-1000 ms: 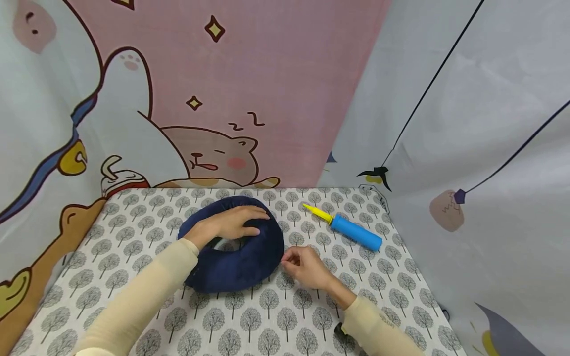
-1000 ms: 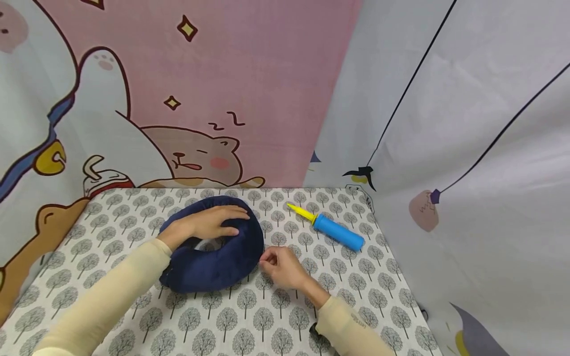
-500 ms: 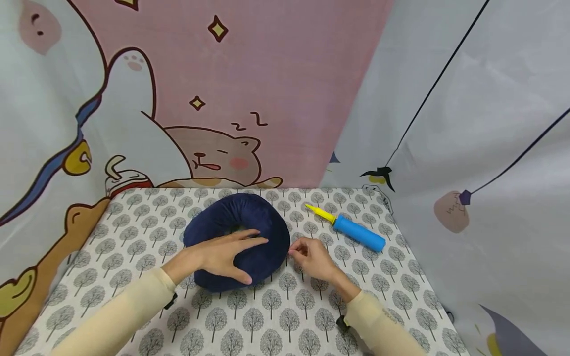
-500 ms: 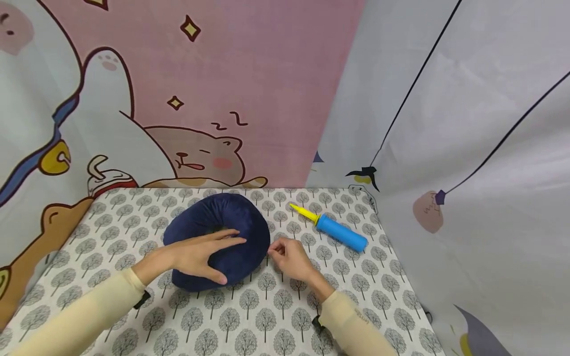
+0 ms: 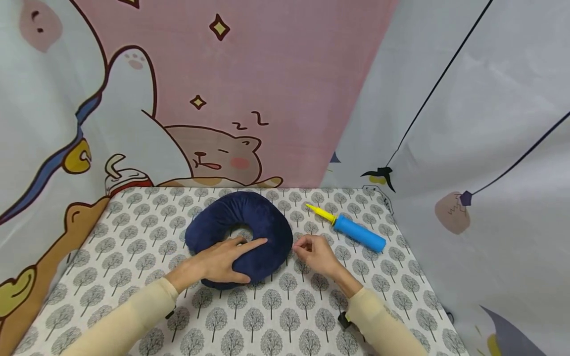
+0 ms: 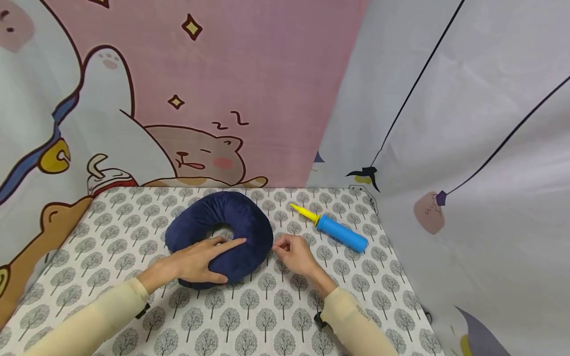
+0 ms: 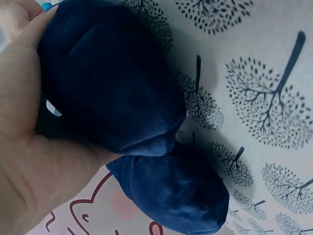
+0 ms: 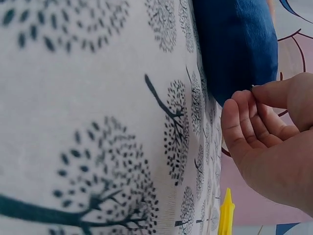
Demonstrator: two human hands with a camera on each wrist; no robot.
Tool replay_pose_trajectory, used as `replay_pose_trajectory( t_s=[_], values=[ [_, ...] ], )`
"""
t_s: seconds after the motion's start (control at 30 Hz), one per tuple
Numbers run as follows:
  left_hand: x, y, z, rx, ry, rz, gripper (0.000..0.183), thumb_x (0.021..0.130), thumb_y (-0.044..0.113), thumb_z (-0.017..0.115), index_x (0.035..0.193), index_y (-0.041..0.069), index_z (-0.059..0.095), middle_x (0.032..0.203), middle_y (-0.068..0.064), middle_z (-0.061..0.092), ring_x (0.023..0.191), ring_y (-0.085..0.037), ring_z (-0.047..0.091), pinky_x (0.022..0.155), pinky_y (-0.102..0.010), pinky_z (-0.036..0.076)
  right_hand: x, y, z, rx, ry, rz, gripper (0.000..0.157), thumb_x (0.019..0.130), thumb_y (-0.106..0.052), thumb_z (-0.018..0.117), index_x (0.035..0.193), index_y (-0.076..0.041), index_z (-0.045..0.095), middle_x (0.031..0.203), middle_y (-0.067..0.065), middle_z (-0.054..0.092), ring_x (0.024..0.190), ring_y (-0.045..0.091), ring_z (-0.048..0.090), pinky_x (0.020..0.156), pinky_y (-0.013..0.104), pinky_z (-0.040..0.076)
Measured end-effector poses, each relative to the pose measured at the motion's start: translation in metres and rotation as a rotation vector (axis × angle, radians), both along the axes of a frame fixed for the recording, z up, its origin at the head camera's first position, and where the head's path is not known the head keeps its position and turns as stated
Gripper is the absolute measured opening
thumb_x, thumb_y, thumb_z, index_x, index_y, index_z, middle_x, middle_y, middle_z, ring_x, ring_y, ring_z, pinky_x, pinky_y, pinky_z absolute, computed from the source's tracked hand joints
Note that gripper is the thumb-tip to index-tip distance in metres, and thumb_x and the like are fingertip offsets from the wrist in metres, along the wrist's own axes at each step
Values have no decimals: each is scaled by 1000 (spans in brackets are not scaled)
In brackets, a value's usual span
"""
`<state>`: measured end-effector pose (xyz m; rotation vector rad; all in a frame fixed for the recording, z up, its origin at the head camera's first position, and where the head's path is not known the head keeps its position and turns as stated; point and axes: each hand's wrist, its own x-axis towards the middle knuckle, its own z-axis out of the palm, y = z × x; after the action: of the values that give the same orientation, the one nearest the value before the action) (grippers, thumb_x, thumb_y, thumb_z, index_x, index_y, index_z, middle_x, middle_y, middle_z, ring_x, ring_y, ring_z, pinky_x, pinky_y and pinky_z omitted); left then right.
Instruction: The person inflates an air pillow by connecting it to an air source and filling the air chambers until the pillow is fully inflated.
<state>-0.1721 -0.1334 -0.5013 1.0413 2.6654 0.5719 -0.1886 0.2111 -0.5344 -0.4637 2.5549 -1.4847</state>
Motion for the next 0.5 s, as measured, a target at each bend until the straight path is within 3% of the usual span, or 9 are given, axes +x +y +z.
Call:
replay_pose_trajectory(
  t_s=[0.17,0.5],
  values=[
    [-1,1,-4,14,27,-3,102,98,49,89,179,45,27,160,-22,59,136,-42,66,98,-64,64,4,0,-1,24,26,21,12,108,-10,75,108,1,79,97,21,79,75,10,66,65,22,53],
    [0,3,-7,14,25,21,100,98,51,89,178,49,29,160,-21,58,143,-44,61,100,-77,57,6,5,-4,60,166,127,9,108,-6,75,106,1,80,94,19,81,73,2,65,67,23,56]
  ],
)
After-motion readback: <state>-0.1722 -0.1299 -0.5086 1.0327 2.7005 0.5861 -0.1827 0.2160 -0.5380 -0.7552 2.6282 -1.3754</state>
